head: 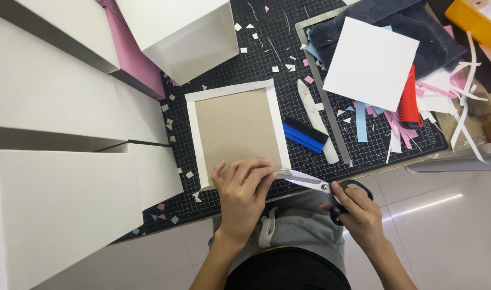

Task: The person assembles a white cardboard box by folding and taping its flaps. They use a brush to apply adhesive to the edges, then press the flaps into place and secure them with tape. The process is repeated for multiple boxes on a cluttered worktable.

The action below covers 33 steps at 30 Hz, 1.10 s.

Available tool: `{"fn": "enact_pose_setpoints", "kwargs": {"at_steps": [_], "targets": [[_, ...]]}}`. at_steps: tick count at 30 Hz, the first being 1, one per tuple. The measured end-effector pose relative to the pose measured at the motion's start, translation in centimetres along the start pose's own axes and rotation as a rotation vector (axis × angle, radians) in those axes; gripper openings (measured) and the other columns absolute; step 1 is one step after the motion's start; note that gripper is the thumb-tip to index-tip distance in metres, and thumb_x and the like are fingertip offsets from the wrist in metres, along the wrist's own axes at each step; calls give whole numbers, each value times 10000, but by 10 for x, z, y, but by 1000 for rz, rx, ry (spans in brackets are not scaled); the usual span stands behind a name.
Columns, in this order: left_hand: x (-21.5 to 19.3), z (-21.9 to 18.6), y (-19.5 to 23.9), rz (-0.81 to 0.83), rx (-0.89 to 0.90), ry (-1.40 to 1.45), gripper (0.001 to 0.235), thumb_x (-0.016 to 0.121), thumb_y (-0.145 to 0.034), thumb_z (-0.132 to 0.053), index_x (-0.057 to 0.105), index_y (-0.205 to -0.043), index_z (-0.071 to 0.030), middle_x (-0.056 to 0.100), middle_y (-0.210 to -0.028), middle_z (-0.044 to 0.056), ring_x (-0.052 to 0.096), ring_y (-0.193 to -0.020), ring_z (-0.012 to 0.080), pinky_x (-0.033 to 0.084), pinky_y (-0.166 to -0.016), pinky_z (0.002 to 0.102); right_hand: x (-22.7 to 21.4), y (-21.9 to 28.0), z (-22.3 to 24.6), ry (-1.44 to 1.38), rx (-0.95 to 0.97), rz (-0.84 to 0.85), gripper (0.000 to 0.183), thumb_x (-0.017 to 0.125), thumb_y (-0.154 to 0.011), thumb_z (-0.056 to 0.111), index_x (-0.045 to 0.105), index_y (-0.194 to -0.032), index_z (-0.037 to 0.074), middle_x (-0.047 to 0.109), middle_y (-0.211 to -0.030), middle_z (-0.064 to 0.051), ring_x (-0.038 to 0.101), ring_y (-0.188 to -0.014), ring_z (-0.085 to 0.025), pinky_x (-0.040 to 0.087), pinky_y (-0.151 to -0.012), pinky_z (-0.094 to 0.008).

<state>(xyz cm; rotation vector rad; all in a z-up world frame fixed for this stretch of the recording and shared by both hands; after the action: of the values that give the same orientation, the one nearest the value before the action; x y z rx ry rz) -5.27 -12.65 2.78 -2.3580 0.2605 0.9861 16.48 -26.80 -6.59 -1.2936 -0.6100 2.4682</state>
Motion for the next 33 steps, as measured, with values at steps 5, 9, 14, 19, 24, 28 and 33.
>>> {"fn": "enact_pose_setpoints", "kwargs": {"at_steps": [5,9,14,19,24,28,33], "targets": [[2,2,2,-1,14,-2,49,740,-906,-218,716,-888,-179,694,-1039,-65,637,-986,159,206,-1080,470,4,-2,3,-117,12,4,643,819,-791,-82,568,-1368,52,614,-925,-38,579,-758,-139,543,-712,-231],[0,1,3,-22,19,-14,68,735,-918,-208,703,-874,-167,689,-1042,-57,637,-972,157,214,-1076,461,6,6,4,-165,60,35,628,574,-812,-259,569,-1363,42,681,-927,-54,625,-749,-139,561,-705,-203],[3,-1,13,-100,115,-83,113,807,-886,-123,727,-963,-103,714,-1084,17,675,-1031,206,241,-1085,430,26,-4,-24,-528,325,168,983,902,-612,55,472,-1491,143,556,-832,22,534,-753,-105,465,-778,-230],[-11,3,21,-173,263,-77,160,579,-1028,-55,727,-1083,-30,726,-1148,100,688,-1047,236,437,-949,381,9,-158,2,-190,-176,618,891,784,-618,97,505,-1464,128,656,-1132,-102,618,-952,-223,506,-856,-329],[-22,10,23,-220,391,-112,177,573,-1049,-58,729,-1124,-20,741,-1162,116,710,-1054,221,449,-960,318,48,-252,71,149,-742,929,953,747,-614,1,480,-1481,293,654,-1287,-23,634,-1162,-246,537,-965,-400],[-19,18,29,-245,382,-14,72,669,-1008,-18,703,-1072,-16,736,-1106,122,702,-1048,250,503,-938,359,70,-278,105,242,-969,1080,816,667,-721,47,477,-1486,258,628,-996,39,619,-860,-178,508,-732,-364],[-18,22,32,-214,369,-5,114,700,-1001,-16,694,-1114,-36,737,-1138,94,695,-1115,233,506,-949,351,69,-286,122,224,-1016,1072,664,604,-837,89,501,-1473,247,626,-926,62,604,-810,-189,500,-716,-355]]}}
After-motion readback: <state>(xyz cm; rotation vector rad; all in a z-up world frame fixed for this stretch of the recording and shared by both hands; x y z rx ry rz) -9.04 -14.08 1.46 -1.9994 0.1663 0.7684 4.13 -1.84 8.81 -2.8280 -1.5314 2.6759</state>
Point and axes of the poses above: each hand's wrist, its own y-axis away from the middle knuckle, its own x-axis out of the palm, z = x × y, the point moved 4 cm from there along -y, towards the middle knuckle
